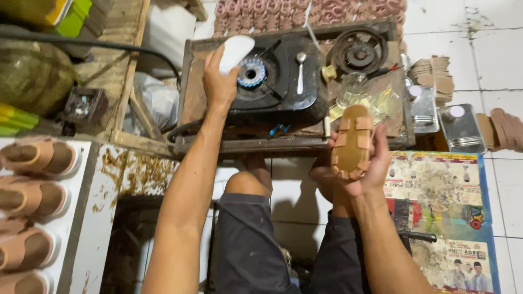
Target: The person heats the sole and upper of a slipper over a gas burner, then presses them together. They use a curved blade to trim excess material from the edges and place the finished slipper on a nearby shelf. The process is repeated for multiple units.
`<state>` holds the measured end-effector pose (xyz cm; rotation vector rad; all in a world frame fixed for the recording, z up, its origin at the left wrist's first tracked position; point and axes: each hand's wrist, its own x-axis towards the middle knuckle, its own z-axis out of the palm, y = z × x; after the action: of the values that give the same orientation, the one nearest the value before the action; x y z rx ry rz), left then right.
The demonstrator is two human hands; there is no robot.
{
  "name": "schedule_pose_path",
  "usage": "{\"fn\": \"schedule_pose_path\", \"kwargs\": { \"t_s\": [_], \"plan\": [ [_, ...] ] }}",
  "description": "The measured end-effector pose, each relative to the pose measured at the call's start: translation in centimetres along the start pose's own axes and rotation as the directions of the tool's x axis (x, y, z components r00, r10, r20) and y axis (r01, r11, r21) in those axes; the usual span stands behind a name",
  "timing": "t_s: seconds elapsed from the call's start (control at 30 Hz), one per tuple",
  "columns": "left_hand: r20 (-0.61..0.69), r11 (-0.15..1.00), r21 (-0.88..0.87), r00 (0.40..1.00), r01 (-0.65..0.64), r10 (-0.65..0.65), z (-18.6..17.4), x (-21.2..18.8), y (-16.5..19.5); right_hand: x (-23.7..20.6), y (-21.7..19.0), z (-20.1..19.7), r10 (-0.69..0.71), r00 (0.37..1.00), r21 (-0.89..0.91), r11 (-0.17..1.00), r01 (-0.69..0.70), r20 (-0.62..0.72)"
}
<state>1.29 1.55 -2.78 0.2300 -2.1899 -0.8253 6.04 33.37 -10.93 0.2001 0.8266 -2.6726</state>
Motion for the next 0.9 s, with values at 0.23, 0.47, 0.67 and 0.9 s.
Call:
{"fn": "schedule_pose_path", "kwargs": {
  "t_s": [0.23, 0.47, 0.67, 0.9],
  "plan": [
    [0.04, 0.977, 0.022, 0.976, 0.211, -0.212, 0.5, 0.1, 1.2, 0.2, -0.2, -0.2, 0.034, 0.998, 0.016, 0.999, -0.035, 0.046],
    [0.0, 0.749, -0.58, 0.919, 0.32, -0.393, -1.5, 1.1, 3.3, 0.2, 0.3, -0.4, 0.07, 0.998, 0.015, 0.997, -0.07, 0.005],
    [0.424, 0.165, -0.771, 0.689, 0.615, -0.588, -1.8, -1.8, 3.9, -0.1, 0.5, -0.4, 0.081, 0.997, -0.009, 0.997, -0.081, -0.011],
    [0.049, 0.974, 0.227, 0.999, 0.0, -0.012, -0.7, 1.2, -0.7, -0.1, 0.5, -1.1, 0.135, 0.987, -0.019, 0.991, -0.134, 0.088]
  ]
}}
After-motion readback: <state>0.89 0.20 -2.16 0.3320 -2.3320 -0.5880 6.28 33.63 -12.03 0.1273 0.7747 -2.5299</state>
